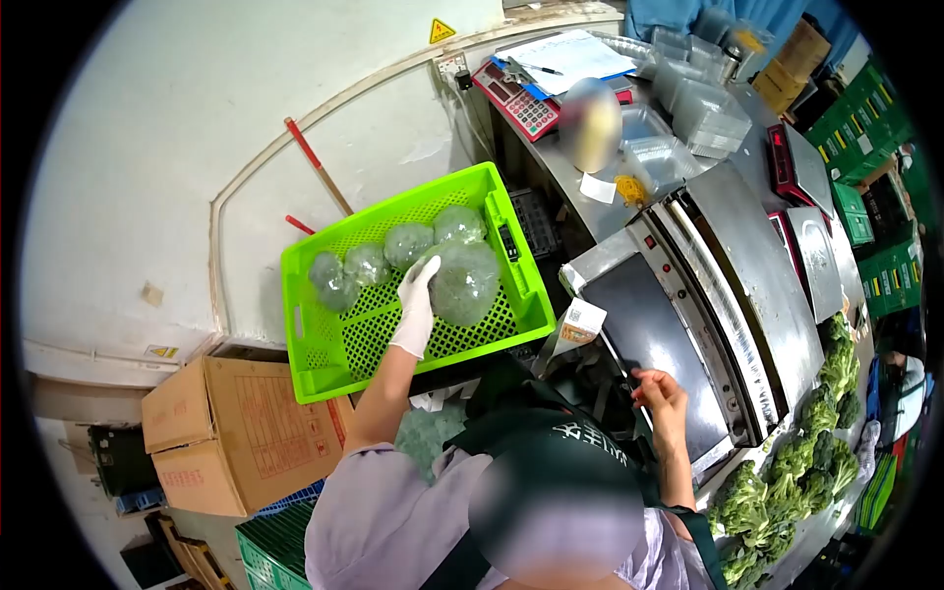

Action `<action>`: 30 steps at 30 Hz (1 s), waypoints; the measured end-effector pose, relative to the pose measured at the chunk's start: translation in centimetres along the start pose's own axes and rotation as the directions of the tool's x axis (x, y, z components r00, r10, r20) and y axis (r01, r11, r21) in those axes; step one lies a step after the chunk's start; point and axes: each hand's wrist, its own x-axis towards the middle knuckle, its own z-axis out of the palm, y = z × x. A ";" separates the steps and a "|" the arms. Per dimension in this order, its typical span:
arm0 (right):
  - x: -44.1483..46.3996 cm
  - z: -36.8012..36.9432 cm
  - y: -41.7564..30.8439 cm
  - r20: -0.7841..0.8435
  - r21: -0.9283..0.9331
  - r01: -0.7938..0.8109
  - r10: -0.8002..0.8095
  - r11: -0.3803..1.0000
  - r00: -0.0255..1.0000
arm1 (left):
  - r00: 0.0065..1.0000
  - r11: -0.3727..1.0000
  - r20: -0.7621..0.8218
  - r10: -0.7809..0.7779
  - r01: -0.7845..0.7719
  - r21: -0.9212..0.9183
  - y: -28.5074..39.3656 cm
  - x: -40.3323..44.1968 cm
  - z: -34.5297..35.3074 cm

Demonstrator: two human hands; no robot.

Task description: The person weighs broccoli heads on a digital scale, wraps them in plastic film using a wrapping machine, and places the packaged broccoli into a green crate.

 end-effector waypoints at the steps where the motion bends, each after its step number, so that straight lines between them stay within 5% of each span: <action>1: -0.3 0.3 0.5 0.013 -0.014 -0.024 0.024 1.000 1.000 | 1.000 1.000 -0.017 0.005 -0.004 0.030 -0.7 1.9 -0.7; 6: -1.9 2.0 2.1 0.031 -0.081 -0.147 0.150 0.986 0.988 | 0.997 0.954 -0.023 0.076 -0.066 0.291 -7.1 8.6 -1.3; 9: -2.3 2.8 2.3 0.024 -0.094 -0.175 0.178 0.980 0.984 | 0.966 0.665 -0.042 0.253 -0.143 0.733 -9.2 9.9 1.0; 13: -2.7 2.8 2.8 0.015 -0.102 -0.169 0.171 0.980 0.985 | 0.987 0.632 0.015 0.157 -0.112 0.766 -6.7 9.6 2.1; 17: -3.3 2.4 3.7 0.045 -0.123 -0.166 0.173 0.978 0.984 | 0.968 0.534 0.048 0.246 -0.177 0.827 -7.6 9.9 1.7; 18: -3.5 2.4 3.8 0.041 -0.147 -0.127 0.134 0.981 0.990 | 0.956 0.688 0.169 0.242 -0.292 0.664 -7.1 9.0 1.8; 19: -3.6 2.1 4.5 0.049 -0.181 -0.047 0.057 0.982 0.997 | 0.943 0.630 0.220 0.250 -0.331 0.702 -5.2 6.8 3.2; 20: -3.9 1.7 4.3 0.061 -0.211 -0.035 0.049 0.977 0.997 | 0.962 0.744 0.239 0.132 -0.256 0.618 -6.7 8.5 2.2; 22: -4.4 0.8 4.4 0.029 -0.221 0.083 -0.079 0.972 0.996 | 0.905 0.991 0.425 -0.012 -0.047 0.128 -7.4 11.9 0.2; 23: -4.8 0.2 3.7 0.006 -0.277 0.129 -0.132 0.952 0.991 | 0.857 0.986 0.509 -0.084 0.144 -0.080 -7.7 13.4 -0.9; 24: -5.6 -0.9 2.6 -0.019 -0.312 0.089 -0.100 0.946 0.995 | 0.949 0.873 0.316 0.004 -0.157 0.461 -6.6 11.2 0.7; 25: -6.5 -2.1 1.4 -0.063 -0.348 0.103 -0.133 0.932 0.989 | 0.937 0.408 0.222 0.269 -0.319 0.856 -4.8 8.7 2.0; 27: -8.3 -4.5 0.6 -0.174 -0.326 0.069 -0.131 0.943 0.976 | 0.857 0.273 0.284 0.430 -0.424 0.864 -4.4 8.4 2.7; 30: -11.1 -8.8 1.1 -0.389 -0.334 0.076 -0.211 0.939 0.897 | 0.896 0.497 0.259 0.360 -0.419 0.760 -3.5 6.2 5.5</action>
